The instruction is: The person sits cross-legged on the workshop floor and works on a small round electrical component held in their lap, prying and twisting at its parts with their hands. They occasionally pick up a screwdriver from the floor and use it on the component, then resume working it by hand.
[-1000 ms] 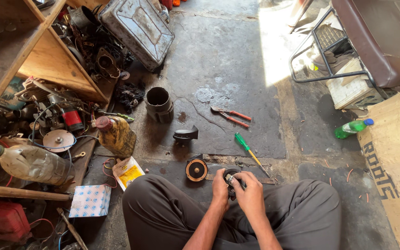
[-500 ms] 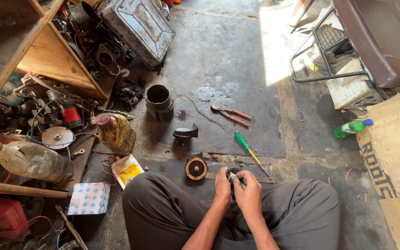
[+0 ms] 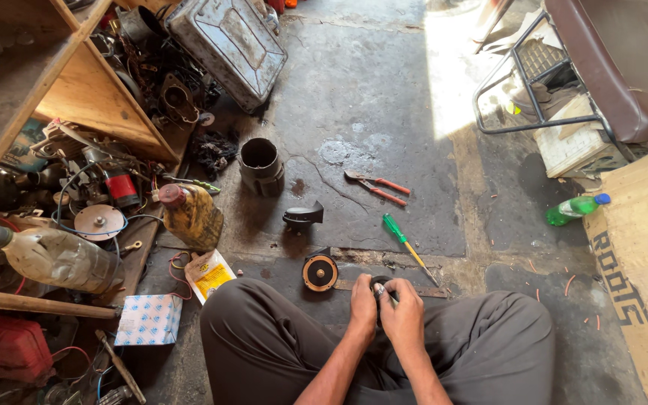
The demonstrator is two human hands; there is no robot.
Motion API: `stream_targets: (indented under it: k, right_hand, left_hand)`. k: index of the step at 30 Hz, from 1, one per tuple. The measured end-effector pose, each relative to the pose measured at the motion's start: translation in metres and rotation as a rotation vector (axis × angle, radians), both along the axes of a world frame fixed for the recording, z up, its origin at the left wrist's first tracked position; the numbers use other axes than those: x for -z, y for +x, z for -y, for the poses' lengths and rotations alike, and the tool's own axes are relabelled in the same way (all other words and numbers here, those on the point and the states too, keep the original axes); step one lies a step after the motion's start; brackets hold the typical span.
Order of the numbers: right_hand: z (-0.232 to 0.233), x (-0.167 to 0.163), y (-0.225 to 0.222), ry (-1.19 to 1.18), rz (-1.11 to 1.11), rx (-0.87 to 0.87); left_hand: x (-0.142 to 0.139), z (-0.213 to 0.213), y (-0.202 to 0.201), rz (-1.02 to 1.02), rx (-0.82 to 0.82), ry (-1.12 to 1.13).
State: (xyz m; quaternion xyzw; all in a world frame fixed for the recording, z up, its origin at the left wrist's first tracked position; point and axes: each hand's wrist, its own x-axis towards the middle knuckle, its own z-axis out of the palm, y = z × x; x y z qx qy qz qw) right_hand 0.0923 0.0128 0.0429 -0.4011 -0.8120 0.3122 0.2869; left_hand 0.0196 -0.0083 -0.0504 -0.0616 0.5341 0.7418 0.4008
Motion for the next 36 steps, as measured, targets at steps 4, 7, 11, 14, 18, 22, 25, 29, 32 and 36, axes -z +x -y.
stream_targets:
  k: [4,7,11,14,18,22,25,29,32,36]
  right_hand:
    - [0.000,-0.004,0.000,-0.007,-0.089,-0.112]
    - [0.002,-0.007,0.000,-0.013,-0.097,-0.150]
    - [0.006,-0.010,-0.002,0.010,-0.016,-0.027]
    - [0.008,-0.012,-0.003,0.023,-0.010,0.006]
    - [0.006,-0.013,-0.002,-0.040,-0.038,-0.099]
    - [0.003,-0.012,0.002,-0.058,-0.019,-0.136]
    - [0.003,-0.009,0.004,-0.058,-0.033,-0.157]
    - [0.003,-0.002,0.005,0.014,-0.055,-0.125]
    - [0.004,0.003,0.003,0.008,-0.040,-0.059]
    - [0.003,0.007,0.002,-0.018,-0.029,-0.024]
  left_hand:
    - [-0.001,0.003,-0.007,0.038,-0.038,0.017]
    - [-0.001,0.004,-0.007,0.106,-0.053,0.007]
    - [0.000,0.003,-0.001,-0.045,0.016,-0.016]
    - [0.002,0.003,-0.001,0.006,-0.001,0.001]
    - [0.001,0.006,-0.004,0.086,-0.029,0.001]
    - [-0.006,0.009,-0.005,0.178,-0.038,-0.035]
    - [-0.010,0.008,-0.006,0.241,-0.039,-0.032]
    - [-0.006,0.005,-0.005,0.194,-0.033,-0.024]
    - [0.000,0.003,-0.002,0.122,-0.023,-0.016]
    - [0.002,0.003,0.000,-0.022,-0.009,-0.005]
